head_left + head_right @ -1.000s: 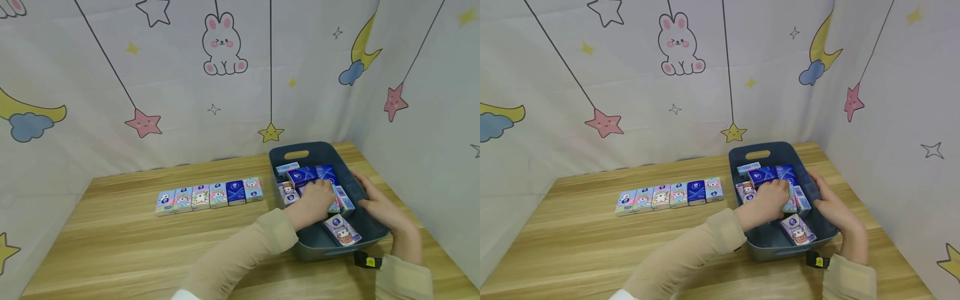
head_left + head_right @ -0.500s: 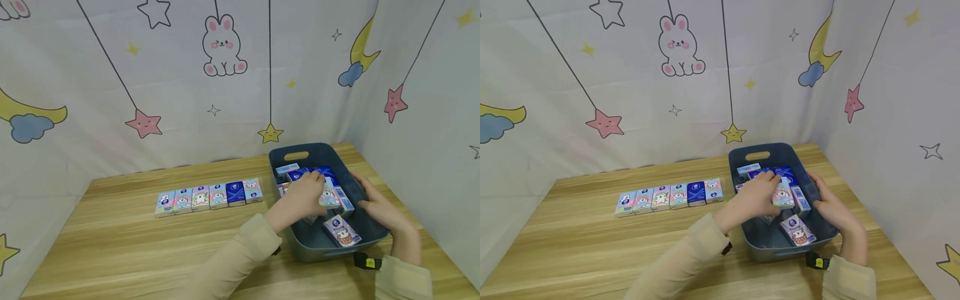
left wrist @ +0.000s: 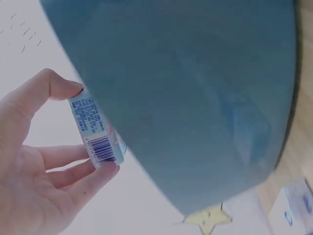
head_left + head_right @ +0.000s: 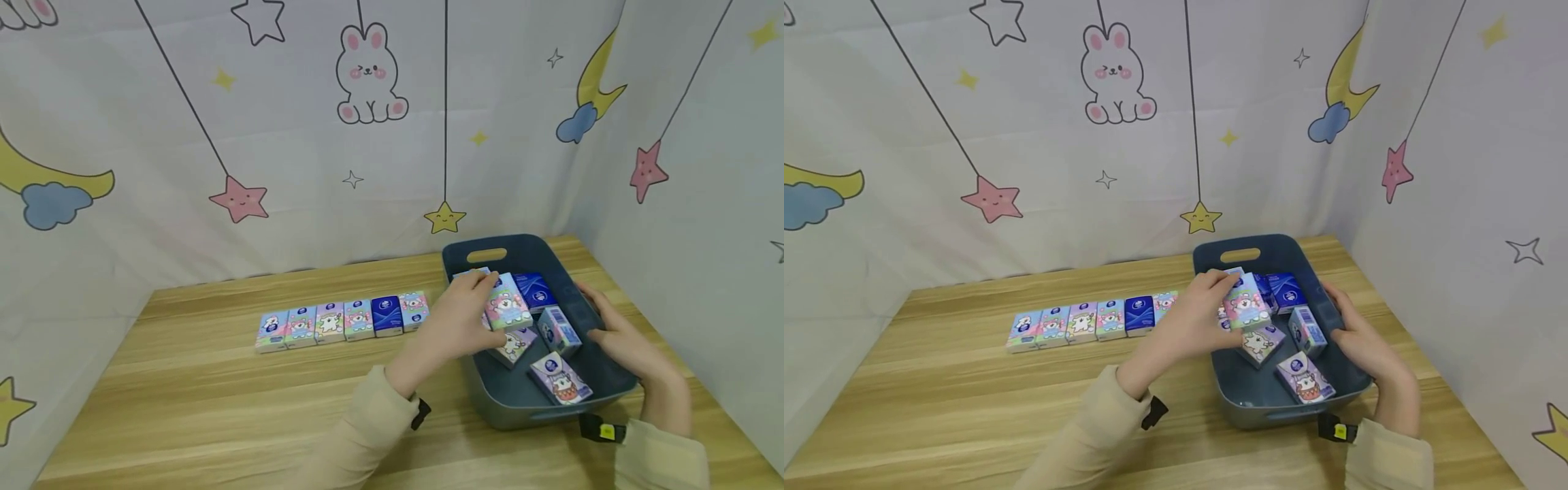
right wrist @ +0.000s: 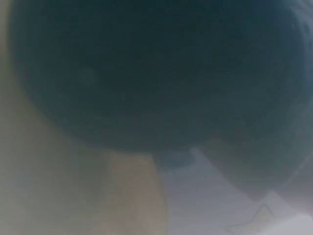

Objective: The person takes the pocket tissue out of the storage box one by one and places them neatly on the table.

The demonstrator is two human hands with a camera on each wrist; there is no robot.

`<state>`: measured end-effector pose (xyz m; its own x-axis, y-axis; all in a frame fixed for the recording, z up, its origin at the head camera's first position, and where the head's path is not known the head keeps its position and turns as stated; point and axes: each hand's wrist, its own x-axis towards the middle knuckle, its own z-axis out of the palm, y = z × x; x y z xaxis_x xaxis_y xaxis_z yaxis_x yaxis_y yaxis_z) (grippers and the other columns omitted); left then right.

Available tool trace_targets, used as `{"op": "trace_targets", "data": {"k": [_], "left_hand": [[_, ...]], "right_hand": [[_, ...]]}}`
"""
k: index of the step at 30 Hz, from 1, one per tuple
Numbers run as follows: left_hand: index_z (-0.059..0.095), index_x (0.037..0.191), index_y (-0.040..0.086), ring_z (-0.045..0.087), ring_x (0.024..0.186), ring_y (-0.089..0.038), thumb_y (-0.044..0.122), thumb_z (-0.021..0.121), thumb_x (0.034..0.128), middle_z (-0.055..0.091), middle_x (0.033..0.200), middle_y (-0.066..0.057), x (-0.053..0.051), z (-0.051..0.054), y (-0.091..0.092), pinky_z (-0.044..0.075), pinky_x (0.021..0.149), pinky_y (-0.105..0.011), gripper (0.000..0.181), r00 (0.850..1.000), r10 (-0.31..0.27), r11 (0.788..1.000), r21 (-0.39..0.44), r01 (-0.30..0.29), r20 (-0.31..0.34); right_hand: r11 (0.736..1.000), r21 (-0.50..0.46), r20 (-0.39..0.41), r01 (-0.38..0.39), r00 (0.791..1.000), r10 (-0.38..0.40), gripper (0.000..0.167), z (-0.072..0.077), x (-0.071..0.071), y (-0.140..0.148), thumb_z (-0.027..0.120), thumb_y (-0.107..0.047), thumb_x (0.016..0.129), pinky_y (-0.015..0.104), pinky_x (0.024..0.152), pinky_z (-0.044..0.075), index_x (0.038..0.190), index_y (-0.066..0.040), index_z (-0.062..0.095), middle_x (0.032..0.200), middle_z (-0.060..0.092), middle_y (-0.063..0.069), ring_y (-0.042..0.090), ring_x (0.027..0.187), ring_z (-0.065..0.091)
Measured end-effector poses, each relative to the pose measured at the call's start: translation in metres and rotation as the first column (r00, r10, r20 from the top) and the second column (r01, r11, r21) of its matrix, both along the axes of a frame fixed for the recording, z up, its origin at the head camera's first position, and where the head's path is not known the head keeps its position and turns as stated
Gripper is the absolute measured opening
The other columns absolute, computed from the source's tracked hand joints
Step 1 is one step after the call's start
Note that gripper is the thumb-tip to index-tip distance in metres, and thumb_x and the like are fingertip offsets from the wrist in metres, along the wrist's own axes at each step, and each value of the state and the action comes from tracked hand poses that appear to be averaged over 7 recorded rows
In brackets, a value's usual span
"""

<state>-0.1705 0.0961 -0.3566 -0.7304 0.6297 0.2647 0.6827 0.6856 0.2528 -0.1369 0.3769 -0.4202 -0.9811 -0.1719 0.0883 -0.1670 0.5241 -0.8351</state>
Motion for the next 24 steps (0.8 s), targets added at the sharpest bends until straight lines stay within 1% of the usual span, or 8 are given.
{"op": "trace_targets", "data": {"k": [4,10,12,14,16,17,19,24], "left_hand": [[0.038,0.147,0.008,0.048,0.125,-0.021,0.033,0.075,0.0755,0.047,0.141,-0.008,0.003,0.003,-0.022,0.05,0.099,-0.031,0.084,0.999,0.037,0.994,0.097,-0.04,0.033],[0.039,0.146,0.007,0.047,0.125,-0.024,0.027,0.077,0.0735,0.049,0.138,-0.01,0.004,0.001,-0.051,0.049,0.1,-0.037,0.084,0.993,0.098,0.974,0.199,-0.108,0.059],[0.04,0.145,0.008,0.047,0.124,-0.024,0.025,0.077,0.0724,0.049,0.137,-0.01,0.005,-0.002,-0.059,0.049,0.099,-0.037,0.084,0.992,0.109,0.968,0.221,-0.121,0.066],[0.04,0.145,0.008,0.047,0.124,-0.024,0.024,0.077,0.072,0.049,0.138,-0.01,0.004,-0.006,-0.067,0.049,0.098,-0.038,0.084,0.99,0.121,0.963,0.233,-0.135,0.075],[0.041,0.145,0.009,0.048,0.124,-0.024,0.023,0.076,0.0717,0.049,0.137,-0.009,0.003,-0.011,-0.074,0.05,0.098,-0.039,0.083,0.988,0.129,0.961,0.236,-0.144,0.08],[0.041,0.145,0.009,0.048,0.124,-0.024,0.023,0.076,0.0716,0.049,0.138,-0.009,0.002,-0.013,-0.077,0.049,0.098,-0.039,0.083,0.987,0.133,0.961,0.232,-0.15,0.085],[0.041,0.145,0.009,0.048,0.125,-0.025,0.023,0.077,0.0717,0.048,0.139,-0.01,0.001,-0.018,-0.082,0.049,0.099,-0.041,0.082,0.986,0.135,0.962,0.224,-0.154,0.097],[0.042,0.144,0.008,0.046,0.13,-0.028,0.022,0.076,0.0709,0.047,0.142,-0.011,-0.004,-0.032,-0.09,0.046,0.103,-0.044,0.082,0.986,0.119,0.977,0.162,-0.136,0.114]], "right_hand": [[1.0,-0.011,-0.003,-0.005,1.0,0.005,0.083,-0.001,0.0,0.0,0.039,0.014,0.084,0.001,0.081,0.029,0.155,-0.008,0.001,0.153,0.017,0.032,0.045,0.128,0.029],[1.0,-0.007,-0.002,0.006,1.0,-0.006,0.084,0.0,0.0,-0.001,0.039,0.013,0.084,0.004,0.085,0.027,0.155,-0.01,0.002,0.154,0.016,0.031,0.047,0.131,0.024],[1.0,-0.004,0.002,0.013,1.0,-0.013,0.084,0.0,0.0,-0.001,0.039,0.013,0.084,0.015,0.098,0.028,0.155,-0.011,0.002,0.155,0.015,0.031,0.047,0.133,0.022],[1.0,-0.008,0.008,0.017,1.0,-0.017,0.084,0.0,0.0,-0.001,0.038,0.013,0.084,0.036,0.111,0.026,0.155,-0.012,0.002,0.155,0.014,0.031,0.048,0.135,0.02],[1.0,-0.016,0.011,0.018,1.0,-0.018,0.084,0.0,-0.001,-0.002,0.038,0.014,0.084,0.059,0.11,0.02,0.155,-0.011,0.002,0.155,0.013,0.032,0.05,0.135,0.018],[1.0,-0.021,0.012,0.018,1.0,-0.017,0.084,0.001,-0.001,-0.002,0.038,0.014,0.083,0.066,0.107,0.017,0.155,-0.011,0.001,0.155,0.012,0.032,0.05,0.135,0.017],[1.0,-0.025,0.013,0.017,1.0,-0.017,0.084,0.0,-0.001,-0.002,0.038,0.015,0.083,0.07,0.104,0.016,0.155,-0.01,0.001,0.155,0.012,0.033,0.051,0.135,0.017],[1.0,-0.025,0.017,0.016,1.0,-0.016,0.084,-0.001,-0.001,-0.002,0.037,0.015,0.083,0.07,0.104,0.017,0.155,-0.01,0.001,0.155,0.012,0.033,0.05,0.135,0.018]]}}
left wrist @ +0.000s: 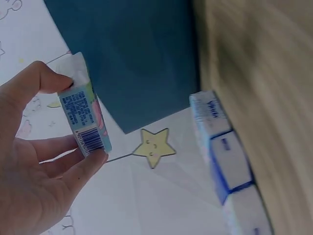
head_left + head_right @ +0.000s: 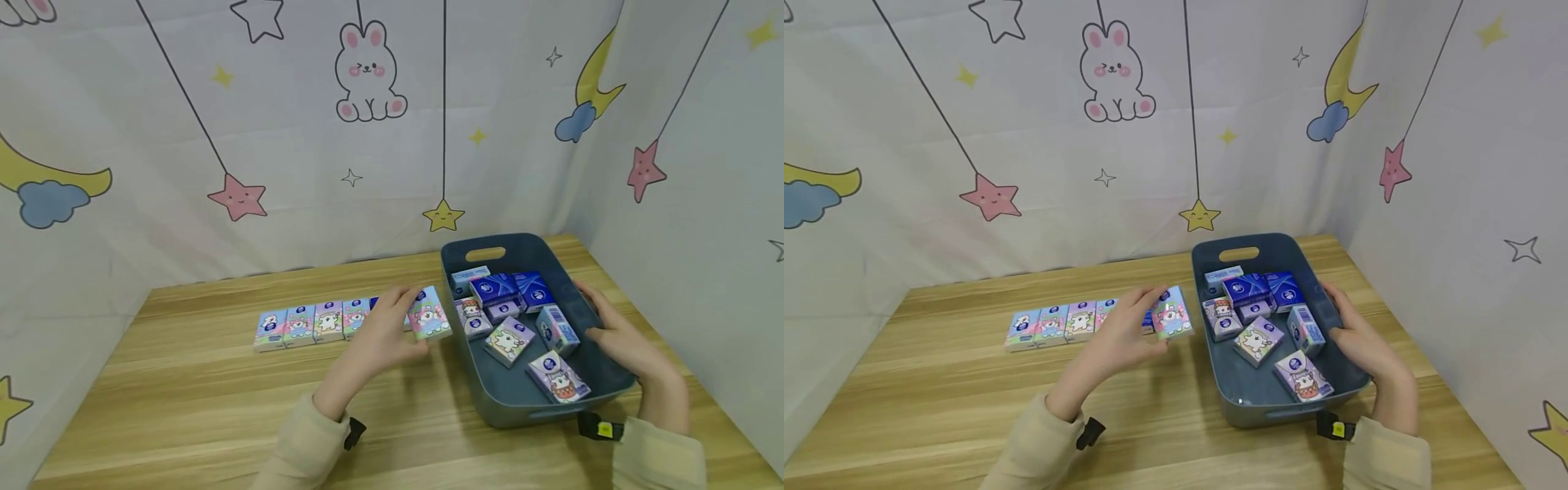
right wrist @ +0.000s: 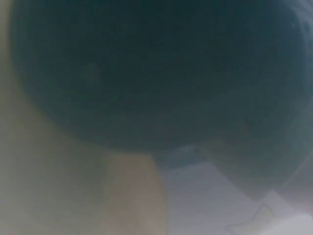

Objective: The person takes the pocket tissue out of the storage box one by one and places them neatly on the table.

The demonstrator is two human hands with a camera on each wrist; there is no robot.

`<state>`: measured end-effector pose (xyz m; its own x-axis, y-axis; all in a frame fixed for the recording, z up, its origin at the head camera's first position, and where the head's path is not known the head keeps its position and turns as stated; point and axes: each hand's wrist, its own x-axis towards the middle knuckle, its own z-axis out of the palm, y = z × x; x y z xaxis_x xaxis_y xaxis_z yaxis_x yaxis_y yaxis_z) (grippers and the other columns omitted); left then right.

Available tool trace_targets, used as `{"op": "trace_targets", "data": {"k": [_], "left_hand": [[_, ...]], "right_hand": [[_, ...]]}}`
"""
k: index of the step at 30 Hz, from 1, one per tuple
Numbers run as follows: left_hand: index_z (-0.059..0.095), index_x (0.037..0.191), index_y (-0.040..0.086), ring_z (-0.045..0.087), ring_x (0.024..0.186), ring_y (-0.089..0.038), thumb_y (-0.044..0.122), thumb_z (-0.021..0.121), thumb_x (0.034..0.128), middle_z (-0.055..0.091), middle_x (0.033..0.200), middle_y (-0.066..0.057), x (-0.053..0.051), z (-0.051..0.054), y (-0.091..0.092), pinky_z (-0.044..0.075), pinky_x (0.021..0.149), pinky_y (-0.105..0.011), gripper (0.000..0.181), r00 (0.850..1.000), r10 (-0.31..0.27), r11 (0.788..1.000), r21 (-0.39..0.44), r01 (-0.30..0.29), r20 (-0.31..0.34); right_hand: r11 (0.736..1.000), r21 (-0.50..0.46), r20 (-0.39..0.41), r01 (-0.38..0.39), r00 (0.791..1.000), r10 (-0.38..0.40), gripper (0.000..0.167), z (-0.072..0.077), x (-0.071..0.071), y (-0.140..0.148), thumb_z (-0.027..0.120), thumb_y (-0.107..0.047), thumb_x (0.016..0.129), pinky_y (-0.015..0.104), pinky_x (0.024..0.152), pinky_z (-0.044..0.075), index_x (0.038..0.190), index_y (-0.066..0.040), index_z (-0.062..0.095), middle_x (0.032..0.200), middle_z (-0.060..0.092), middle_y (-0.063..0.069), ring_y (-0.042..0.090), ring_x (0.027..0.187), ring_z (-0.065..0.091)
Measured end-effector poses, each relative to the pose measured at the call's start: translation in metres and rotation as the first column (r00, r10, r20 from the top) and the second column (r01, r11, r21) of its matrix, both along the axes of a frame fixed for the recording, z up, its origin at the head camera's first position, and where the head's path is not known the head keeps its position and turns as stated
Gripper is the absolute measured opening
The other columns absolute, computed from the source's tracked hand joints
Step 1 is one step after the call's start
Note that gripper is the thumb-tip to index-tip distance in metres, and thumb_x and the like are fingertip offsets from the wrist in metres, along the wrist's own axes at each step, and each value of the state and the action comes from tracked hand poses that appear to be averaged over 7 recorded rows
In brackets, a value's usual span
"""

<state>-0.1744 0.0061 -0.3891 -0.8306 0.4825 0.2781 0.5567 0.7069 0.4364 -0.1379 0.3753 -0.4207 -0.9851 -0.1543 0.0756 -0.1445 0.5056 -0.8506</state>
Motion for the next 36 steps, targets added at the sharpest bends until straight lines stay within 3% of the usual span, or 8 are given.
{"op": "trace_targets", "data": {"k": [5,12,16,22,36], "left_hand": [[0.042,0.144,0.006,0.051,0.124,-0.026,0.021,0.078,0.0704,0.051,0.138,-0.01,-0.006,-0.015,-0.003,0.048,0.1,-0.04,0.083,0.999,-0.03,0.997,-0.076,0.032,0.026],[0.043,0.143,0.006,0.051,0.127,-0.028,0.018,0.081,0.0699,0.051,0.14,-0.011,-0.013,-0.031,-0.003,0.045,0.106,-0.041,0.083,0.997,-0.028,0.987,-0.159,0.04,0.076],[0.044,0.142,0.005,0.053,0.125,-0.027,0.017,0.082,0.0699,0.052,0.138,-0.01,-0.015,-0.039,-0.003,0.047,0.103,-0.039,0.083,0.997,-0.024,0.979,-0.199,0.038,0.072],[0.046,0.14,0.003,0.056,0.12,-0.027,0.019,0.083,0.0695,0.055,0.134,-0.011,-0.019,-0.048,-0.003,0.051,0.097,-0.039,0.082,0.999,-0.023,0.971,-0.239,0.032,0.041],[0.044,0.142,0.003,0.051,0.128,-0.029,0.02,0.083,0.0704,0.052,0.139,-0.012,-0.021,-0.056,-0.001,0.045,0.105,-0.042,0.083,0.999,-0.02,0.962,-0.272,0.029,0.037]], "right_hand": [[1.0,-0.001,0.008,-0.002,1.0,0.002,0.085,-0.001,-0.001,0.001,0.038,0.014,0.084,0.071,0.104,0.017,0.155,-0.012,0.0,0.156,0.01,0.032,0.051,0.136,0.017],[1.0,0.004,0.002,-0.001,1.0,0.001,0.084,0.0,0.0,0.001,0.038,0.014,0.084,0.073,0.104,0.015,0.155,-0.01,0.0,0.156,0.009,0.031,0.052,0.137,0.014],[1.0,0.005,0.005,0.002,1.0,-0.002,0.083,0.0,0.0,0.001,0.038,0.013,0.084,0.073,0.104,0.015,0.155,-0.009,0.0,0.156,0.009,0.032,0.052,0.137,0.014],[1.0,0.003,0.0,0.0,1.0,0.0,0.084,-0.001,0.0,0.002,0.038,0.014,0.084,0.071,0.103,0.017,0.155,-0.01,0.0,0.155,0.011,0.032,0.051,0.136,0.017],[1.0,-0.001,0.012,0.009,1.0,-0.009,0.085,0.001,0.001,0.0,0.038,0.014,0.084,0.074,0.104,0.014,0.155,-0.011,0.0,0.156,0.009,0.032,0.054,0.138,0.013]]}}
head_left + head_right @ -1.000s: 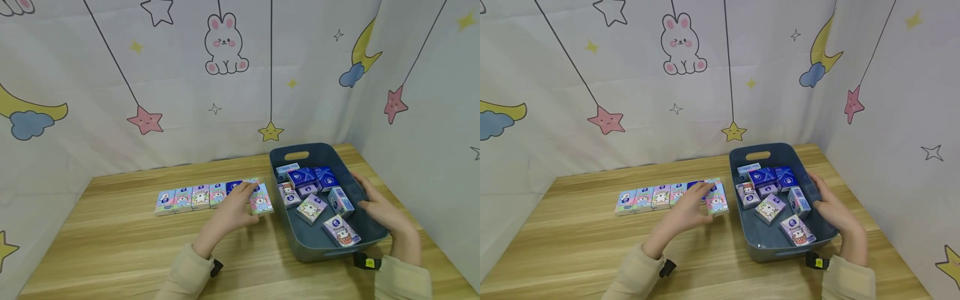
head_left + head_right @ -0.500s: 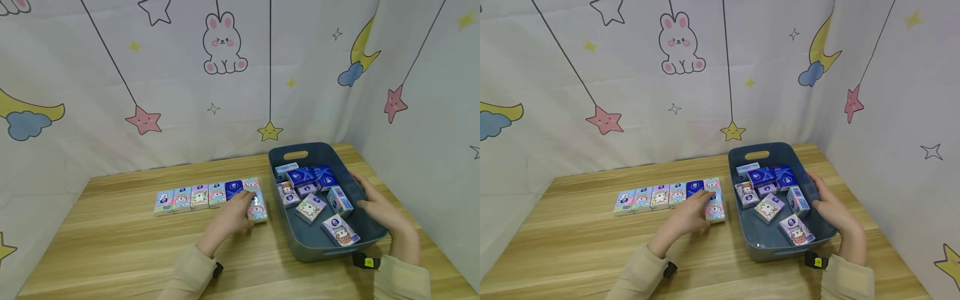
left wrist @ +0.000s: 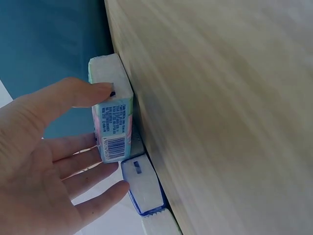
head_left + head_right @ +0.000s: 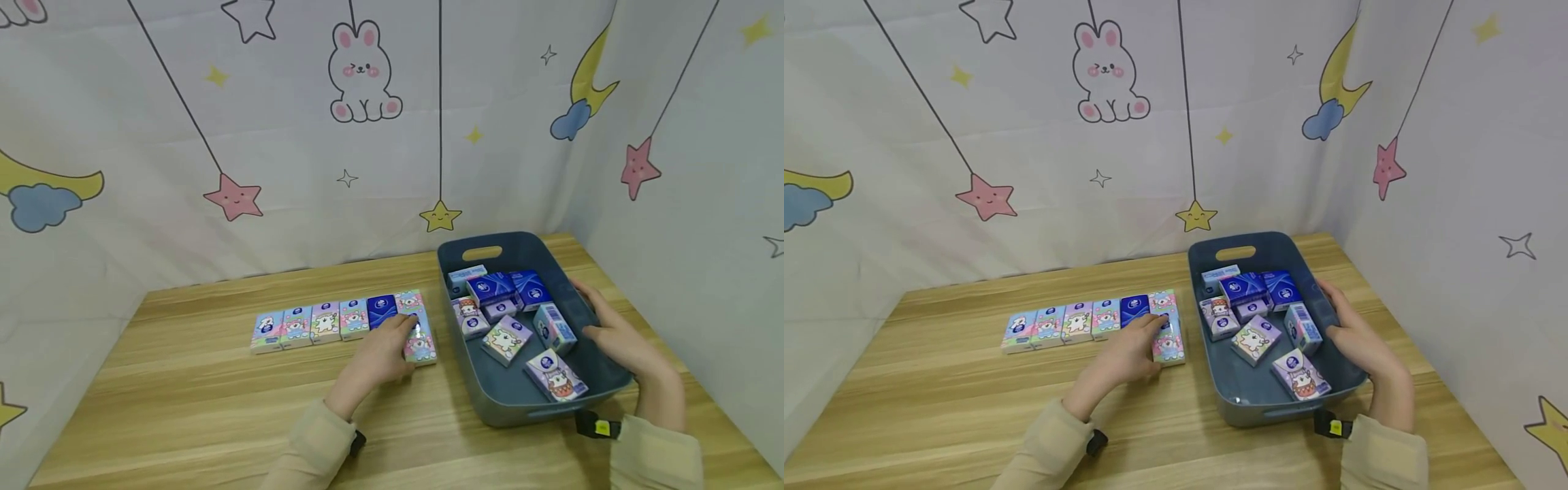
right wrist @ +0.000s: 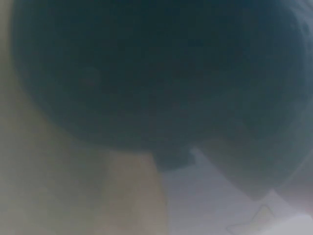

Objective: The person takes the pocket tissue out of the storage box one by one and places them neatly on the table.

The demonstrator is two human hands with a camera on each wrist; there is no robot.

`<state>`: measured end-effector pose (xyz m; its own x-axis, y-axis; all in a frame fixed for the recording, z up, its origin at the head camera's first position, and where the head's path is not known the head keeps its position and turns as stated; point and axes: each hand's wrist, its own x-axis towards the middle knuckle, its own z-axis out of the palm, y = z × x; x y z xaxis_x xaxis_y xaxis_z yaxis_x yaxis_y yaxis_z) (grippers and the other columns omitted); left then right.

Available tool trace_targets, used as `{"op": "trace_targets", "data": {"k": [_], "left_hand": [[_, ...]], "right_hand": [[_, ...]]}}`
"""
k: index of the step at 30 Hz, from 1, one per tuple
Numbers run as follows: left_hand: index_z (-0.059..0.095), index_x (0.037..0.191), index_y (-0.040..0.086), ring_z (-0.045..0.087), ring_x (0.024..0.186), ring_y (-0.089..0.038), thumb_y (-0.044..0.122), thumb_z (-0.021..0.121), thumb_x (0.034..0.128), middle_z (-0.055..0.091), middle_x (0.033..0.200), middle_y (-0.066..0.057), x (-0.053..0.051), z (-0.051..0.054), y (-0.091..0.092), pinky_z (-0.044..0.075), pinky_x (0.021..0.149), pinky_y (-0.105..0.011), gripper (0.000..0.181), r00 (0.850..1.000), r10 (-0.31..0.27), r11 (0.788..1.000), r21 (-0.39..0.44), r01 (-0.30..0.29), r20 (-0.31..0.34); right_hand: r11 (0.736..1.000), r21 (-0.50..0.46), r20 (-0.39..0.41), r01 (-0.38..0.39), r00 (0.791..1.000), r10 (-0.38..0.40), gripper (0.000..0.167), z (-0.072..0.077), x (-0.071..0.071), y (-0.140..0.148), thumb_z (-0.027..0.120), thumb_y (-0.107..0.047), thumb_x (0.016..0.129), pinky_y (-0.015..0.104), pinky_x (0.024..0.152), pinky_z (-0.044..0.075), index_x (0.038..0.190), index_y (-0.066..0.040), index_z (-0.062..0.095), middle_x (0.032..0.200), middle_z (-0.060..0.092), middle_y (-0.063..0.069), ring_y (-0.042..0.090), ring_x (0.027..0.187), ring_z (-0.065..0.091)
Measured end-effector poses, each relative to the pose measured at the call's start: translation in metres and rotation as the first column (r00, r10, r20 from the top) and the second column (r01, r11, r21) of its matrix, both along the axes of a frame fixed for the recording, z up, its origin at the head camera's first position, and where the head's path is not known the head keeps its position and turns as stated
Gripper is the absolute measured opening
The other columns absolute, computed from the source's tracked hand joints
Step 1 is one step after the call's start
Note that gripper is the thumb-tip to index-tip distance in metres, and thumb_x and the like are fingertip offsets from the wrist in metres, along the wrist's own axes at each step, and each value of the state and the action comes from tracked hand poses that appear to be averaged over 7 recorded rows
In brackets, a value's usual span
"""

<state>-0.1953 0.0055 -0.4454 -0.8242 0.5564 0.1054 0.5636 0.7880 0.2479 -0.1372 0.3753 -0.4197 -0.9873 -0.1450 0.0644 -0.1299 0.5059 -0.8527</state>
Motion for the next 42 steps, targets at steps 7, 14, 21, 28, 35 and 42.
{"op": "trace_targets", "data": {"k": [7,14,21,28,35,42], "left_hand": [[0.043,0.143,0.003,0.047,0.132,-0.031,0.023,0.081,0.0732,0.049,0.143,-0.013,-0.001,-0.002,-0.001,0.044,0.106,-0.046,0.082,1.0,0.0,1.0,-0.005,0.0,0.018],[0.046,0.141,0.003,0.045,0.133,-0.031,0.025,0.079,0.0754,0.047,0.144,-0.013,-0.002,-0.002,-0.001,0.045,0.104,-0.048,0.077,0.999,-0.003,1.0,-0.008,0.003,0.036],[0.046,0.141,0.003,0.045,0.132,-0.031,0.027,0.078,0.0754,0.047,0.143,-0.013,-0.003,-0.004,-0.001,0.046,0.102,-0.048,0.076,1.0,-0.008,1.0,-0.019,0.009,0.027],[0.045,0.142,0.004,0.043,0.134,-0.032,0.028,0.077,0.0769,0.045,0.145,-0.014,-0.004,-0.002,-0.002,0.044,0.104,-0.051,0.077,0.998,-0.012,1.0,-0.028,0.014,0.054],[0.042,0.144,0.005,0.041,0.137,-0.032,0.027,0.076,0.0789,0.044,0.147,-0.013,0.0,0.007,-0.002,0.04,0.109,-0.049,0.076,0.999,-0.011,1.0,-0.028,0.012,0.053],[0.044,0.143,0.005,0.046,0.134,-0.03,0.025,0.068,0.0872,0.047,0.146,-0.014,0.009,0.031,0.01,0.041,0.109,-0.045,0.064,0.996,-0.042,0.998,0.049,0.046,-0.084]], "right_hand": [[1.0,0.006,0.005,0.006,1.0,-0.006,0.084,0.002,0.001,-0.001,0.038,0.013,0.085,0.075,0.104,0.012,0.155,-0.012,0.0,0.156,0.008,0.032,0.056,0.139,0.01],[1.0,0.005,0.006,0.002,1.0,-0.002,0.083,0.002,0.001,-0.001,0.038,0.013,0.085,0.076,0.104,0.013,0.155,-0.012,0.0,0.156,0.008,0.032,0.055,0.138,0.011],[1.0,-0.008,0.015,-0.001,1.0,0.001,0.084,0.003,0.001,-0.001,0.037,0.013,0.085,0.074,0.104,0.014,0.155,-0.012,-0.001,0.156,0.008,0.032,0.054,0.139,0.012],[1.0,-0.008,0.029,0.003,1.0,-0.003,0.084,0.002,0.001,-0.002,0.037,0.013,0.085,0.074,0.104,0.014,0.155,-0.012,-0.001,0.157,0.007,0.032,0.055,0.139,0.011],[1.0,-0.009,0.037,0.005,0.999,-0.005,0.083,0.003,0.001,-0.002,0.037,0.013,0.086,0.075,0.105,0.013,0.155,-0.013,-0.002,0.157,0.005,0.032,0.055,0.14,0.009],[1.0,-0.01,0.038,0.004,0.999,-0.004,0.084,0.003,0.002,-0.002,0.037,0.012,0.086,0.074,0.104,0.015,0.156,-0.014,-0.002,0.157,0.006,0.031,0.055,0.139,0.011]]}}
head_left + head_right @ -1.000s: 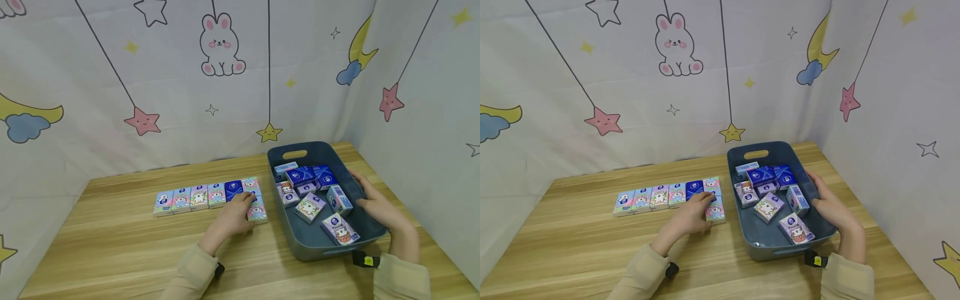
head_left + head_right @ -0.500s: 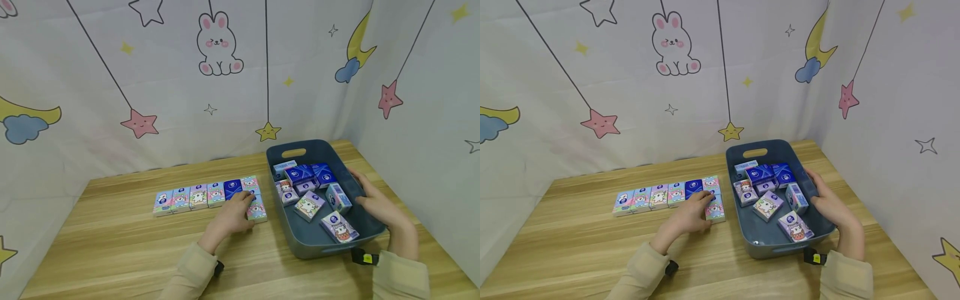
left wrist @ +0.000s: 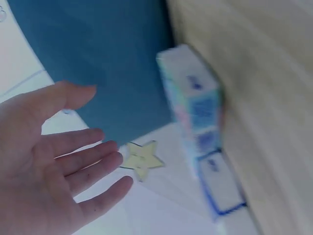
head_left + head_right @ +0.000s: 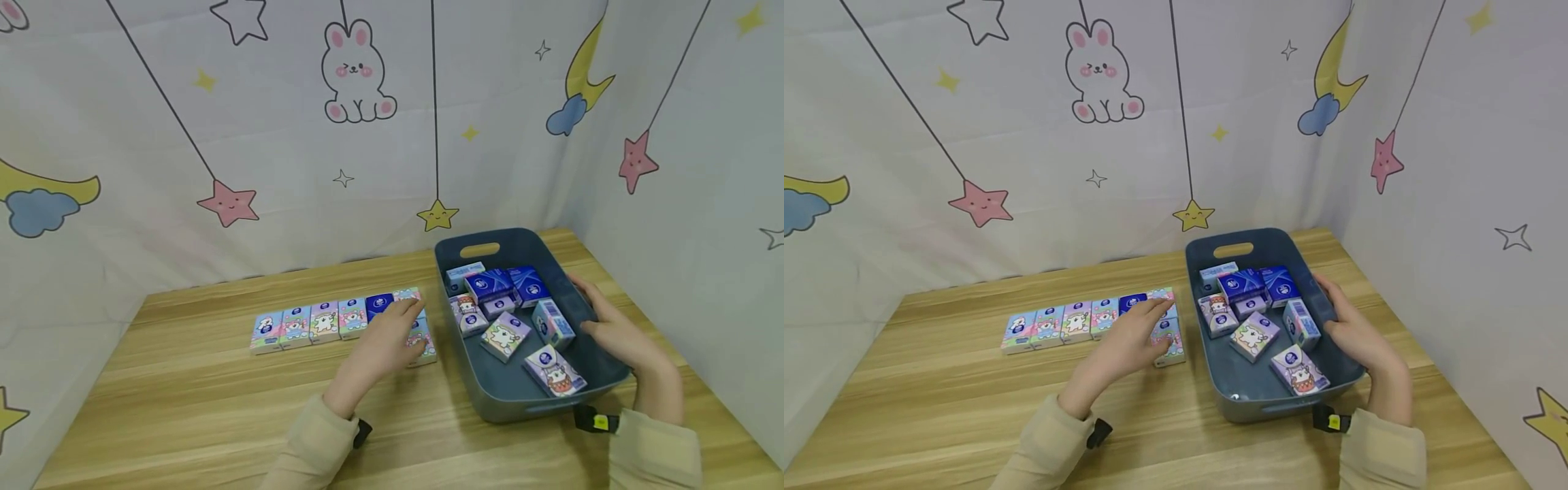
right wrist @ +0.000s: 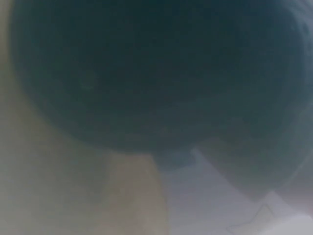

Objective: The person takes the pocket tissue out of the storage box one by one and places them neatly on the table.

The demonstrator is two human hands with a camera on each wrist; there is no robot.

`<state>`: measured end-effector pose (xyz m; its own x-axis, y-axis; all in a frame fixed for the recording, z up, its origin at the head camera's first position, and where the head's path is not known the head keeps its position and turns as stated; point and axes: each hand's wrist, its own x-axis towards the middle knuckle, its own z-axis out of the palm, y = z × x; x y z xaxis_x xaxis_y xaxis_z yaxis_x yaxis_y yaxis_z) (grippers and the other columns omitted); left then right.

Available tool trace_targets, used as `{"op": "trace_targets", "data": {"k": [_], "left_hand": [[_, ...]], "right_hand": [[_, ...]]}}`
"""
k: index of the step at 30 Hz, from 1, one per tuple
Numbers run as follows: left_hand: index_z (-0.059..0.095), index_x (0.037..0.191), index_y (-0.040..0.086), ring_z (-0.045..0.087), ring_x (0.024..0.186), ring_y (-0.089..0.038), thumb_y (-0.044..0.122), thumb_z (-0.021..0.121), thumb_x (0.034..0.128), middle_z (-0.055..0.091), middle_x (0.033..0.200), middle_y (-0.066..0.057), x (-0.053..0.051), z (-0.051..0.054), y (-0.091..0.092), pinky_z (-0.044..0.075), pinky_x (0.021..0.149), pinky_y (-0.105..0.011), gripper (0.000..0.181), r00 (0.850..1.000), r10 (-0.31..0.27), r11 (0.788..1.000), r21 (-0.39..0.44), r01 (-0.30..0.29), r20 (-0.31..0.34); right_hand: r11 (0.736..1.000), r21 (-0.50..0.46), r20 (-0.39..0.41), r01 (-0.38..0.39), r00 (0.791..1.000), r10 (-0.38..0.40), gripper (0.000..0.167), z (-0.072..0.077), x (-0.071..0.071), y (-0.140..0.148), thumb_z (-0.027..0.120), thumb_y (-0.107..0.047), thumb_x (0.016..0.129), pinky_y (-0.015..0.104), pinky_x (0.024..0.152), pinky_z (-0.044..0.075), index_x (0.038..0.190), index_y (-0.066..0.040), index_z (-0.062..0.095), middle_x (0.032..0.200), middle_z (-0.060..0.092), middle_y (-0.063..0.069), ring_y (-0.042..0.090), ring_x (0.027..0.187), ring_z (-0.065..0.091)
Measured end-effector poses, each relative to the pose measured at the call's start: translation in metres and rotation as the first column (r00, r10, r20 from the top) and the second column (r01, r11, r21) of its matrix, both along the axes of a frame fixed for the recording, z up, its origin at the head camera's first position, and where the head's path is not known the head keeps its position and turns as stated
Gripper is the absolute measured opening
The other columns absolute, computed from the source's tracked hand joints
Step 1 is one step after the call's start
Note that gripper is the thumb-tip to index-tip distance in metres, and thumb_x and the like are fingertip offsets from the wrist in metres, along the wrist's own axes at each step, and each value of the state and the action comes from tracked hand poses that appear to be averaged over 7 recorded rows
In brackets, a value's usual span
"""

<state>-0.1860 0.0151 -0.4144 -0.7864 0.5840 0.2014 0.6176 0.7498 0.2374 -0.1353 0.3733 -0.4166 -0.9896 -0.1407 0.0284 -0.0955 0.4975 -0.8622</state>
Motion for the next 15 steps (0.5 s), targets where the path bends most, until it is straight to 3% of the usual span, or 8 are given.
{"op": "trace_targets", "data": {"k": [6,11,15], "left_hand": [[0.045,0.142,0.008,0.052,0.129,-0.026,0.026,0.066,0.089,0.052,0.141,-0.009,0.009,0.023,0.016,0.045,0.106,-0.04,0.059,0.993,-0.044,0.997,0.063,0.051,-0.106],[0.044,0.143,0.01,0.052,0.129,-0.024,0.027,0.066,0.0896,0.052,0.142,-0.008,0.01,0.035,0.028,0.045,0.107,-0.037,0.06,0.984,-0.129,0.989,0.058,0.136,-0.12],[0.043,0.144,0.011,0.049,0.132,-0.024,0.029,0.066,0.0896,0.05,0.145,-0.008,0.009,0.04,0.039,0.041,0.11,-0.037,0.062,0.976,-0.184,0.982,0.007,0.186,-0.117]], "right_hand": [[1.0,0.003,0.0,0.0,1.0,0.0,0.082,0.001,0.002,0.0,0.036,0.011,0.086,0.075,0.103,0.016,0.155,-0.013,-0.001,0.157,0.007,0.031,0.054,0.139,0.012],[1.0,-0.007,0.002,-0.001,1.0,0.002,0.082,0.0,0.001,0.0,0.036,0.011,0.087,0.074,0.103,0.017,0.155,-0.014,-0.001,0.157,0.007,0.03,0.053,0.138,0.013],[1.0,-0.014,0.002,-0.004,1.0,0.004,0.083,-0.001,0.0,0.001,0.037,0.011,0.087,0.074,0.104,0.016,0.155,-0.014,-0.002,0.157,0.007,0.03,0.052,0.138,0.013]]}}
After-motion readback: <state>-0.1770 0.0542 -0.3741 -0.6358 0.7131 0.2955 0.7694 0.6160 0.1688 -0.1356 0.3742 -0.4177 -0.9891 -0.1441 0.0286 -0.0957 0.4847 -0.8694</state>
